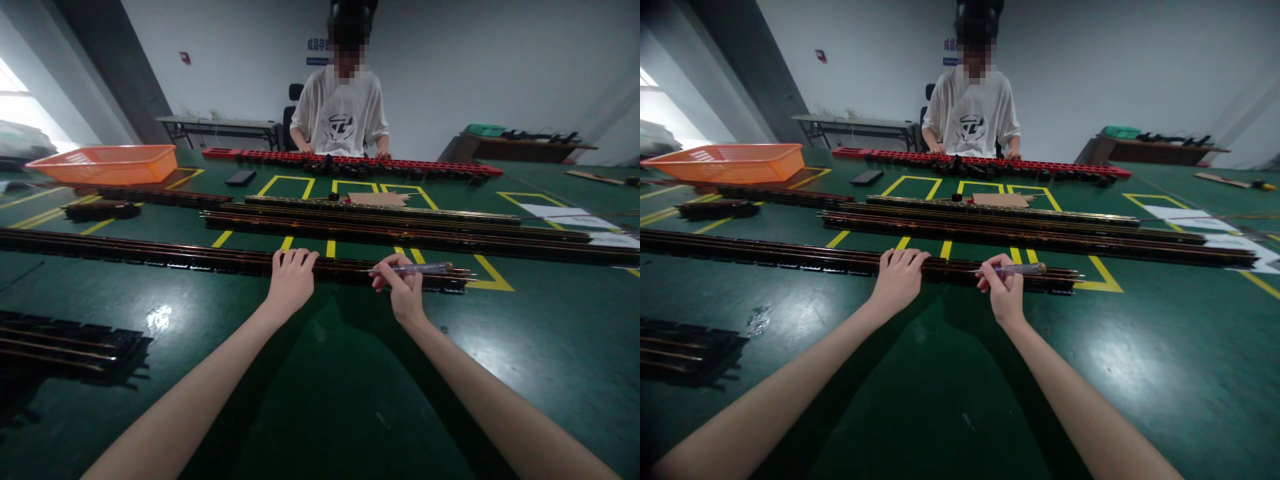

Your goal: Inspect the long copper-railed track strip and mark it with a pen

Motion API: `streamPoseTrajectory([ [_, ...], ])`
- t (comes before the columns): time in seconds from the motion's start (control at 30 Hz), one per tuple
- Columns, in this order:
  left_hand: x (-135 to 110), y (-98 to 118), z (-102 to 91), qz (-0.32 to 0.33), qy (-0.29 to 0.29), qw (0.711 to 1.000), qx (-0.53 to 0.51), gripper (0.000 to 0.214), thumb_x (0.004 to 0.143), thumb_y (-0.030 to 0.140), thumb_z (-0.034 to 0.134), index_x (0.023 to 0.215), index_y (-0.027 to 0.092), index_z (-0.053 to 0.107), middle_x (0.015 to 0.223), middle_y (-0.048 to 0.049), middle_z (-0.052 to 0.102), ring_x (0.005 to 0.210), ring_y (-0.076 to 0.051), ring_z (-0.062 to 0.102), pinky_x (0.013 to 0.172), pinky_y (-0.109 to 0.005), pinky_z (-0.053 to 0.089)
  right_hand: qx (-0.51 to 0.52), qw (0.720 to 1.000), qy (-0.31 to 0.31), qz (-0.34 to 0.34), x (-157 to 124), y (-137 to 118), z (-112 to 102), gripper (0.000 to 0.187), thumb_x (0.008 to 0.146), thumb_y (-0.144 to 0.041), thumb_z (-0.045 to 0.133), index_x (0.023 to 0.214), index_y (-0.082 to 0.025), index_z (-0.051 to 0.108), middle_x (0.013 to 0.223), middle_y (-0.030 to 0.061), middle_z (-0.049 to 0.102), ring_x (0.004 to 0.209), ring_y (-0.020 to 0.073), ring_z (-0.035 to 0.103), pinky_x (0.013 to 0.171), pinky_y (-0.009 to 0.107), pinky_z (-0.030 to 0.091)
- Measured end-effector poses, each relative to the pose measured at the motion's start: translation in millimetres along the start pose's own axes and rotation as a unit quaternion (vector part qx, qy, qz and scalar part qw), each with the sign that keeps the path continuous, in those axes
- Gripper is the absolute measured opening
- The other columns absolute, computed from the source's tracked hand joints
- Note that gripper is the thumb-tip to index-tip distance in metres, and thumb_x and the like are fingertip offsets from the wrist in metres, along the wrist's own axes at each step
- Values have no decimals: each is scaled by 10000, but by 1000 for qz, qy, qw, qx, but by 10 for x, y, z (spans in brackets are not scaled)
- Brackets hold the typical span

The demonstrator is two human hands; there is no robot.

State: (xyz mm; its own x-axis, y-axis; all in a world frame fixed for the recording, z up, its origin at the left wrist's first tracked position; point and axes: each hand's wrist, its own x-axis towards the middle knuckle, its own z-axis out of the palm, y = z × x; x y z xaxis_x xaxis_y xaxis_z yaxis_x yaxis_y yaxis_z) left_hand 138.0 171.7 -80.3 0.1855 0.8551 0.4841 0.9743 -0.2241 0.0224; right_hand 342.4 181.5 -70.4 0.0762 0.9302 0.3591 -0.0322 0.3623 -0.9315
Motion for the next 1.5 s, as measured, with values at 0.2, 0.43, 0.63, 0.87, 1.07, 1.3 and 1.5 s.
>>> streamPoseTrajectory([
  [0.2,1,6,-5,4,-4,1000,0,377,870,119,374,1180,171,583,1178,-101,620,1117,-272,528,1028,-508,324,1,1000,-3,2,5,0,-3,143,765,-297,606,696,-185,549,567,-11,632,439,89,552,393,194,422],
  [0.43,4,13,-34,1,-14,1000,-1,421,836,61,372,1190,156,580,1176,-101,619,1137,-278,516,1042,-516,321,-46,997,-58,-17,-13,0,1,162,789,-323,606,741,-185,536,631,8,641,482,95,566,411,206,431],
  [0.63,12,-18,-22,8,-23,999,-24,459,811,25,375,1206,158,569,1189,-91,619,1147,-260,518,1058,-506,326,-86,992,-90,-11,-19,-21,16,160,802,-332,589,774,-185,534,686,23,643,506,98,571,418,214,439],
  [0.87,18,-59,-28,15,-36,997,-68,446,844,79,340,1229,157,553,1210,-83,612,1147,-237,516,1044,-469,327,-99,991,-91,-6,-18,-17,3,147,814,-323,576,782,-189,524,681,16,639,508,95,571,430,217,442],
  [1.07,25,-45,-39,8,-40,996,-76,390,862,299,423,1204,170,560,1166,-96,618,1111,-263,522,1033,-488,309,-104,990,-92,-6,-19,-15,6,145,818,-324,568,782,-192,522,686,20,643,515,100,570,439,226,442],
  [1.3,46,-36,-29,11,-31,998,-51,441,868,478,447,1151,166,578,1133,-106,620,1071,-281,533,991,-490,340,-103,990,-96,-8,-21,-20,4,148,820,-326,569,784,-192,519,701,20,641,517,97,567,450,229,439],
  [1.5,56,-23,-32,6,-36,999,-34,407,891,457,448,1135,160,584,1128,-109,622,1063,-286,539,961,-493,363,-104,989,-101,-14,-15,7,-9,149,833,-331,571,796,-193,527,718,16,641,531,98,570,464,232,440],
])
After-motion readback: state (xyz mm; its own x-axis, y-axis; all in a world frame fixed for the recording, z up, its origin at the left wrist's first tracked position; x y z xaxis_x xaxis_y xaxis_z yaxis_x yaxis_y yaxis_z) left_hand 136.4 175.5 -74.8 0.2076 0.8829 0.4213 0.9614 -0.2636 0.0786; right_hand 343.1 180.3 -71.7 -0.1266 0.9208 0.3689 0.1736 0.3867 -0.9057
